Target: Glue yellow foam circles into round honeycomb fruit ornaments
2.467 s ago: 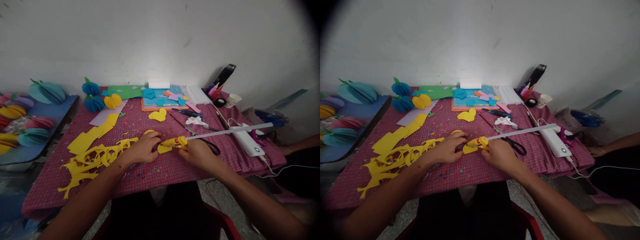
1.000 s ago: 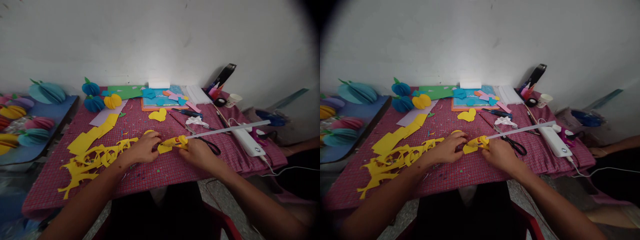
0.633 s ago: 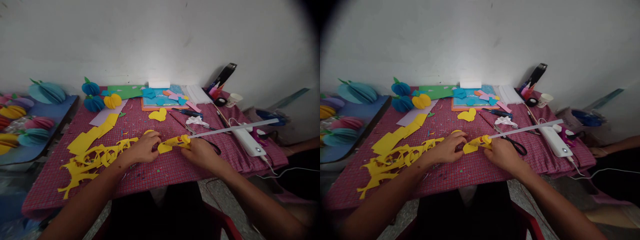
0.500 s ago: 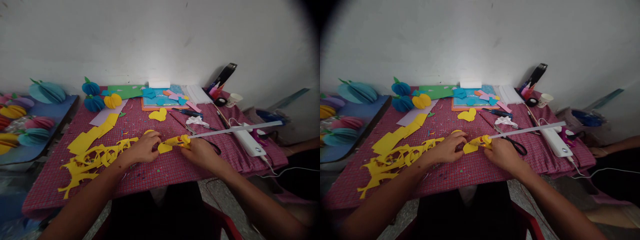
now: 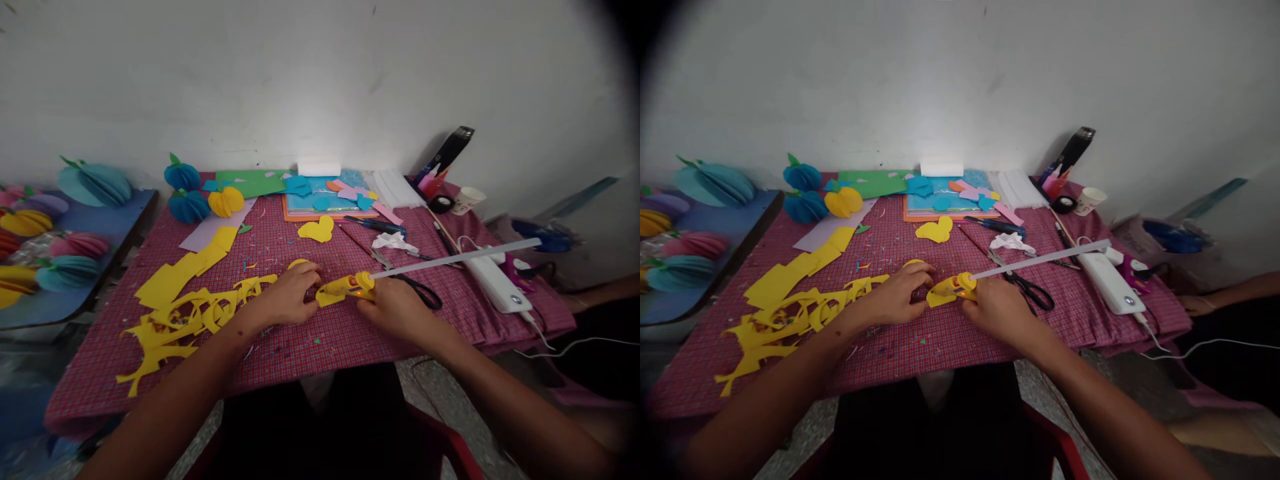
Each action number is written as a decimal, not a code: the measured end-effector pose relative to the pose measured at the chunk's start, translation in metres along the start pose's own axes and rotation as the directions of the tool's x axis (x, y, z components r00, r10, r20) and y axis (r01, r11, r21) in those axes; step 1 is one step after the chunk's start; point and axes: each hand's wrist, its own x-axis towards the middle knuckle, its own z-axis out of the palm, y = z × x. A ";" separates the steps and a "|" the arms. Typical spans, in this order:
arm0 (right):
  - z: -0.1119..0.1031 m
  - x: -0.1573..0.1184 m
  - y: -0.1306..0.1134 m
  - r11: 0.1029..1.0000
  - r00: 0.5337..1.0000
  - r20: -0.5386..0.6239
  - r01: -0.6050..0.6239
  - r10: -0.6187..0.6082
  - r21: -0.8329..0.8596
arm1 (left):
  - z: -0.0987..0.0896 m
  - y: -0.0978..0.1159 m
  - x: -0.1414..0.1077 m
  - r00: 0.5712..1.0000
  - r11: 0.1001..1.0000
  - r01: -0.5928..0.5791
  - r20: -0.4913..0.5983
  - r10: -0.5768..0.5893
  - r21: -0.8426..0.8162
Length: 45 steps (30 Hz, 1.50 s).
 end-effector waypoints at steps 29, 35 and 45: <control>-0.001 -0.005 0.022 0.997 0.996 -0.040 -0.075 0.074 -0.022 | 0.001 -0.002 0.000 1.000 1.000 0.013 -0.001 -0.013 -0.021; -0.002 -0.008 0.028 0.996 0.997 -0.003 -0.081 0.081 -0.031 | 0.000 0.000 0.001 1.000 1.000 0.018 0.007 -0.018 -0.011; -0.003 -0.018 0.036 0.998 0.998 0.029 -0.061 0.061 0.006 | 0.003 -0.003 0.000 1.000 1.000 -0.003 -0.002 0.003 -0.003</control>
